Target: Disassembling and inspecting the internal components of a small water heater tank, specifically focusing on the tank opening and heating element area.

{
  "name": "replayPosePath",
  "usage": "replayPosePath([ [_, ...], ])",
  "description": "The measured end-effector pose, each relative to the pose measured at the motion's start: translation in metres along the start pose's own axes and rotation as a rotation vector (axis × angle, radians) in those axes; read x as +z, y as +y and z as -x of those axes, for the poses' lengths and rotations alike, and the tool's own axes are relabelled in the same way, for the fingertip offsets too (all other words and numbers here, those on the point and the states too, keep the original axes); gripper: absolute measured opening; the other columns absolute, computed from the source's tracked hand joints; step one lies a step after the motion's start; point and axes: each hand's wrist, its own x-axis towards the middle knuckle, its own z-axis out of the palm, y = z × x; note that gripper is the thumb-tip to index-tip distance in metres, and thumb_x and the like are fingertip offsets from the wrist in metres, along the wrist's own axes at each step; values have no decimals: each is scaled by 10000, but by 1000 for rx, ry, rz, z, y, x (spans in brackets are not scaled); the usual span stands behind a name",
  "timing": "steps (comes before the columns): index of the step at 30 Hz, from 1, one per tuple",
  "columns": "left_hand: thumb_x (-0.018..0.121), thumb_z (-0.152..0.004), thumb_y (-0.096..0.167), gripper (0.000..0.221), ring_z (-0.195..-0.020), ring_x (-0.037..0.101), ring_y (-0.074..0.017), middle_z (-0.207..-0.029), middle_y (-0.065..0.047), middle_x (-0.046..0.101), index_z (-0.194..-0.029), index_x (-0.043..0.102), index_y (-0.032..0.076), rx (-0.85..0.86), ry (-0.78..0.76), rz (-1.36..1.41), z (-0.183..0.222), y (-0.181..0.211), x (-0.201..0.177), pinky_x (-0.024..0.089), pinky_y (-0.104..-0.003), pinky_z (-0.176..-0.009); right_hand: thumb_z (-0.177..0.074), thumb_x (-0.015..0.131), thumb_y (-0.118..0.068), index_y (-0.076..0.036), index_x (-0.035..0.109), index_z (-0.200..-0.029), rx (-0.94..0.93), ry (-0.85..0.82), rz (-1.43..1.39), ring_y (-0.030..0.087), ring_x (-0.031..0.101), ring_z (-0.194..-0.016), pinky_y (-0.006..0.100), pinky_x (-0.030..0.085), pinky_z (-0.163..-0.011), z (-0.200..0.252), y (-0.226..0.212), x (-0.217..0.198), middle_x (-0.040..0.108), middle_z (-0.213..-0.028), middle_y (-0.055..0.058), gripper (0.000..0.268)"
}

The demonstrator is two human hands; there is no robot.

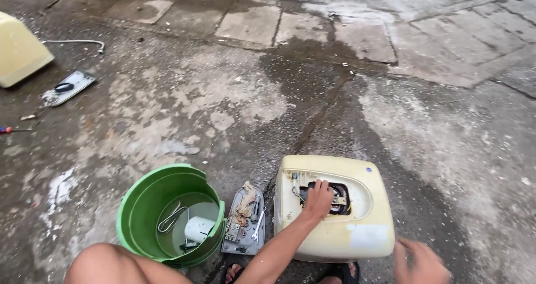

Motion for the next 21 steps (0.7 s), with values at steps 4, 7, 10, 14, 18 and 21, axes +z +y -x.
replayPosePath([
  [4, 661, -751, -44, 226, -997, 537, -370, -1006, -149, 609, -955, 742, 10, 13, 71, -50, -2, 1, 6, 500, -453, -537, -953, 620, -380, -250, 790, -1183, -131, -196, -118, 259, 734, -1021, 396, 544, -887, -72, -139, 37, 802, -1114, -8, 315],
  [7, 698, -754, 9, 189, -1025, 519, -382, -1025, -144, 571, -943, 703, 24, 3, 8, -32, 0, -2, 6, 490, -456, -524, -958, 600, -282, -204, 767, -1074, -167, -242, 43, 334, 691, -1068, 481, 556, -803, -85, -172, 63, 774, -1085, 92, 218],
  [10, 720, -741, 45, 194, -1047, 525, -362, -1041, -131, 582, -934, 704, 54, -14, -41, -15, 1, -1, 6, 488, -444, -548, -946, 591, -338, -182, 759, -877, -222, -49, 145, 360, 650, -1037, 485, 479, -922, -94, -177, 84, 748, -962, 89, 239],
  [14, 622, -865, -20, 85, -1037, 517, -372, -1014, -148, 580, -878, 684, 37, -50, -90, 54, -3, -2, -2, 472, -471, -543, -917, 612, -247, -119, 760, -875, -299, 55, 94, 353, 691, -904, 470, 506, -821, -95, -180, 88, 765, -895, 71, 200],
  [18, 706, -808, 22, 83, -1035, 535, -337, -991, -93, 590, -852, 704, 93, -16, -77, -30, -5, -5, 0, 486, -424, -532, -900, 603, -213, -150, 750, -923, -234, -33, 49, 405, 678, -981, 476, 468, -879, -94, -177, 92, 781, -928, 118, 161],
  [21, 672, -858, 64, 75, -1061, 537, -337, -1009, -83, 586, -883, 721, 115, -24, -91, -30, -1, -2, 6, 505, -437, -582, -927, 627, -260, -142, 746, -957, -271, 44, 67, 415, 655, -985, 512, 446, -894, -88, -173, 94, 763, -926, 121, 170],
])
